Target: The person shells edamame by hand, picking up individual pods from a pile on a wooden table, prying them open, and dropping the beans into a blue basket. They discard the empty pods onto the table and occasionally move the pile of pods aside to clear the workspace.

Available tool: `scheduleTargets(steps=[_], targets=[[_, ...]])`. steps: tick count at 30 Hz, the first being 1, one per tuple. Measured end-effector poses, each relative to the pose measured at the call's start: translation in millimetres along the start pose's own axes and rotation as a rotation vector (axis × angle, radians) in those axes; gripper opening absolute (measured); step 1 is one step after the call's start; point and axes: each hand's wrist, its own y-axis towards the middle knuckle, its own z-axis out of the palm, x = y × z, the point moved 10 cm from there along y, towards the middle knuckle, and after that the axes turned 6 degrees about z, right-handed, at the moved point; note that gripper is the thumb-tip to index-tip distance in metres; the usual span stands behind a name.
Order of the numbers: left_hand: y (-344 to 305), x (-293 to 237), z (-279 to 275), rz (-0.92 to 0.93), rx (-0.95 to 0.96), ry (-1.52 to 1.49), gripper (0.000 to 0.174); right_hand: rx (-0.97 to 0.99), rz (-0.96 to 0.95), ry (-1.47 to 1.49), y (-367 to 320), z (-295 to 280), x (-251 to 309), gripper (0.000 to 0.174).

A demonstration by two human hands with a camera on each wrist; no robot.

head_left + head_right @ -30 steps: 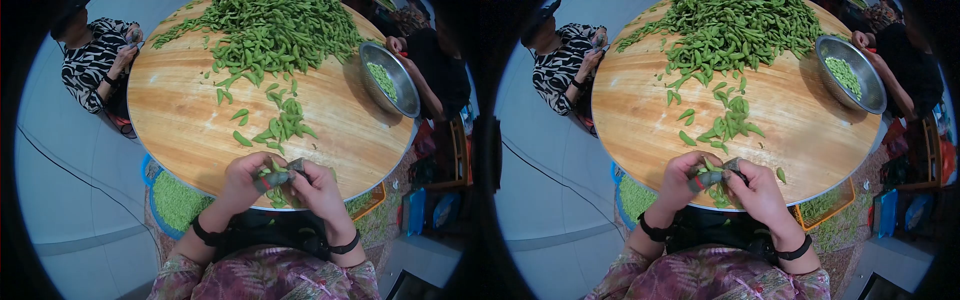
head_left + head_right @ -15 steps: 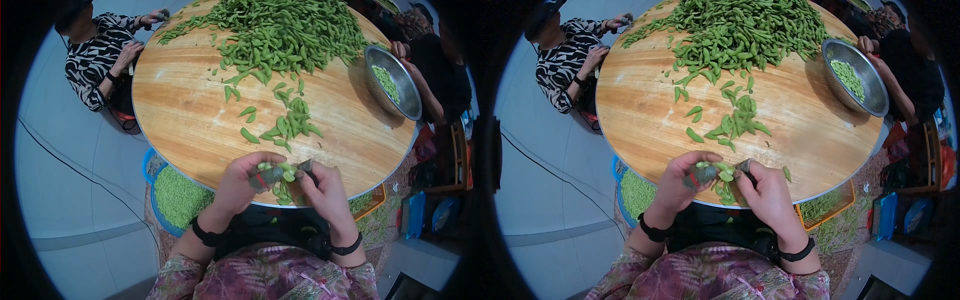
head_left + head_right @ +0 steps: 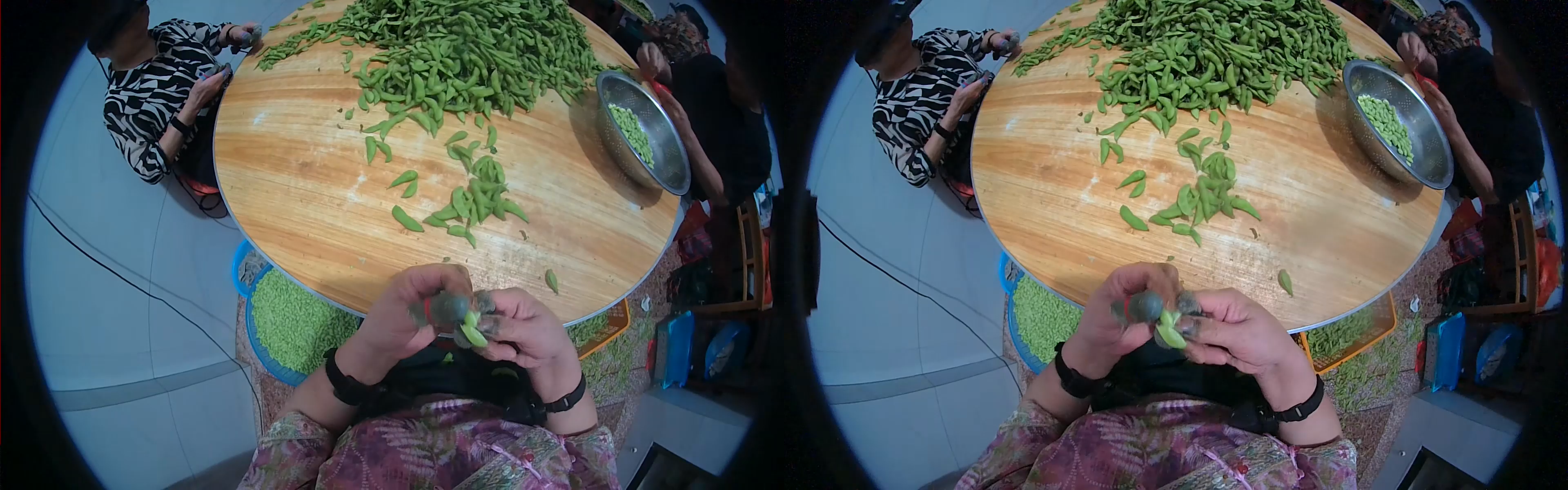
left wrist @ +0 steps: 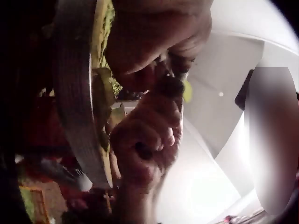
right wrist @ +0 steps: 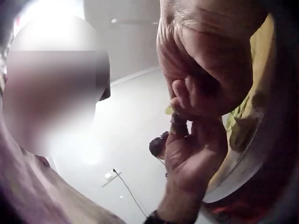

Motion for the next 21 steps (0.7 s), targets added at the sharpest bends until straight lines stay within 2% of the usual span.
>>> scheduleTargets(steps=[2, 3, 4, 5, 7, 8, 10, 11, 13, 14, 15, 17, 18, 20, 21], targets=[[2.0, -1.3, -6.1, -0.010, -0.100, 0.080, 0.011, -0.046, -0.037, -0.034, 1.6, -0.1, 2.6, 0.014], [1.4, -0.3, -6.2, -0.009, -0.100, 0.080, 0.011, -0.244, -0.184, -0.368, -1.2, -9.9, 17.3, 0.014], [-1.0, -5.6, -15.1, 0.040, -0.159, 0.356, 0.012, -0.442, -0.331, -0.701, -8.8, -13.4, 34.5, 0.015], [-3.0, -13.1, -21.6, 0.089, -0.217, 0.632, 0.013, -0.443, -0.331, -0.703, -7.2, -14.3, 34.1, 0.015], [-4.8, -17.1, -25.5, 0.112, -0.217, 0.634, 0.014, -0.473, -0.439, -0.944, -9.0, -5.8, 43.8, 0.015], [-6.7, -21.2, -26.4, 0.135, -0.218, 0.637, 0.015, -0.472, -0.436, -0.944, -8.9, -6.8, 45.7, 0.015], [-10.7, -27.3, -27.9, 0.140, -0.243, 0.640, 0.015, -0.379, -0.109, -0.451, 4.9, -26.8, 22.0, 0.014], [-13.7, -31.0, -30.3, 0.145, -0.266, 0.645, 0.015, -0.375, -0.107, -0.452, 7.5, -25.0, 25.1, 0.014], [-17.1, -36.1, -35.9, 0.137, -0.311, 0.643, 0.017, -0.478, -0.216, -0.725, 7.6, -19.8, 47.8, 0.013], [-19.4, -37.6, -40.2, 0.126, -0.353, 0.637, 0.019, -0.646, -0.500, -1.047, -0.3, -6.5, 75.7, 0.016], [-20.8, -37.5, -41.9, 0.126, -0.354, 0.637, 0.019, -0.859, -0.498, -1.427, -3.3, -5.8, 86.5, 0.016], [-20.7, -39.2, -38.3, 0.166, -0.287, 0.717, 0.019, -1.000, -0.557, -1.730, 0.9, 0.3, 91.0, 0.015], [-20.4, -40.5, -37.1, 0.168, -0.288, 0.718, 0.019, -0.998, -0.558, -1.731, 4.4, -2.1, 88.1, 0.015], [-14.5, -39.0, -12.7, 0.186, -0.077, 1.117, 0.023, -0.988, -0.508, -1.869, 13.4, -3.5, 79.6, 0.014], [-13.9, -36.4, -11.3, 0.186, -0.079, 1.117, 0.023, -0.986, -0.507, -1.869, 13.3, -3.3, 79.4, 0.014]])
